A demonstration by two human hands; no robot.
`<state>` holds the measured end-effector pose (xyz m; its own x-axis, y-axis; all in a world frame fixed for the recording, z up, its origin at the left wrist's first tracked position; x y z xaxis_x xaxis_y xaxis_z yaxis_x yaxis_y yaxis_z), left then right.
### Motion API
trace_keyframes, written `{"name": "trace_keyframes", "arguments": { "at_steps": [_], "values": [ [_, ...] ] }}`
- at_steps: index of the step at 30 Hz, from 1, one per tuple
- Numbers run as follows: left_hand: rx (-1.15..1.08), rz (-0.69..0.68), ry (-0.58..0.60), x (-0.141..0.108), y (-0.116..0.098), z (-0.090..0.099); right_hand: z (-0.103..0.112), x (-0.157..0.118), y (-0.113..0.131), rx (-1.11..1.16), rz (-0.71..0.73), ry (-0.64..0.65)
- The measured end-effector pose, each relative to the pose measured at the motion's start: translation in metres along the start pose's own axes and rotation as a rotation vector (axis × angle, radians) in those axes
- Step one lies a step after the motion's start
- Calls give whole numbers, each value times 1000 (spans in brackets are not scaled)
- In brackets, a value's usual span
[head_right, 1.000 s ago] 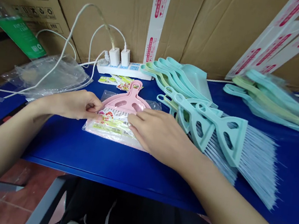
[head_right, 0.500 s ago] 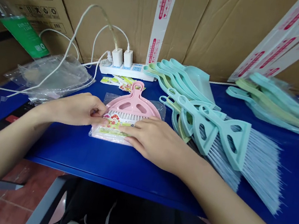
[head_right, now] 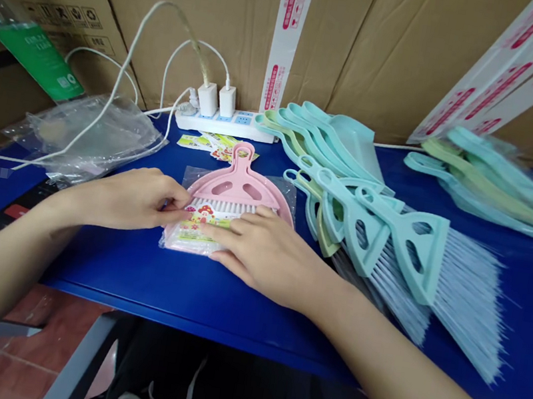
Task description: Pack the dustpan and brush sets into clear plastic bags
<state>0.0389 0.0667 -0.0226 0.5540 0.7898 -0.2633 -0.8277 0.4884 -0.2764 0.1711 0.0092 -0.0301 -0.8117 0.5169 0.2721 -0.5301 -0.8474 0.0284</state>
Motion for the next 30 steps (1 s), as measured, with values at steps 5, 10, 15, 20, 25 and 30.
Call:
{"name": "trace_keyframes", "arguments": {
  "at_steps": [5,10,15,20,25,30],
  "values": [
    [-27,-155,-106,-5,-13,6,-1,1,-2,39,-20,26],
    [-145,-440,-121,-14,-33,10,-3,1,-1,41,-22,30],
    [-69,-432,-78,-22,-33,12,-4,1,-3,26,-42,41],
    [123,-434,-98,-31,-33,12,-4,1,-4,19,-55,60],
    [237,-440,-152,-31,-35,11,-4,1,-3,26,-53,66],
    [224,-432,-191,-27,-34,13,-4,-1,-3,43,-42,48]
  ]
}}
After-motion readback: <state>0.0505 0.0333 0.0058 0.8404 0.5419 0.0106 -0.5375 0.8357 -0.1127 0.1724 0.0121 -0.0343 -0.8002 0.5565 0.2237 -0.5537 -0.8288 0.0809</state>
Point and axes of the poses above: each hand's wrist, its own x-axis towards the middle knuckle, its own z-axis out of the back of the hand, y = z × x, the point moved 7 cm from there along x, towards the middle knuckle, and after that the axes turned 6 degrees about -x, right-handed, at the moved point
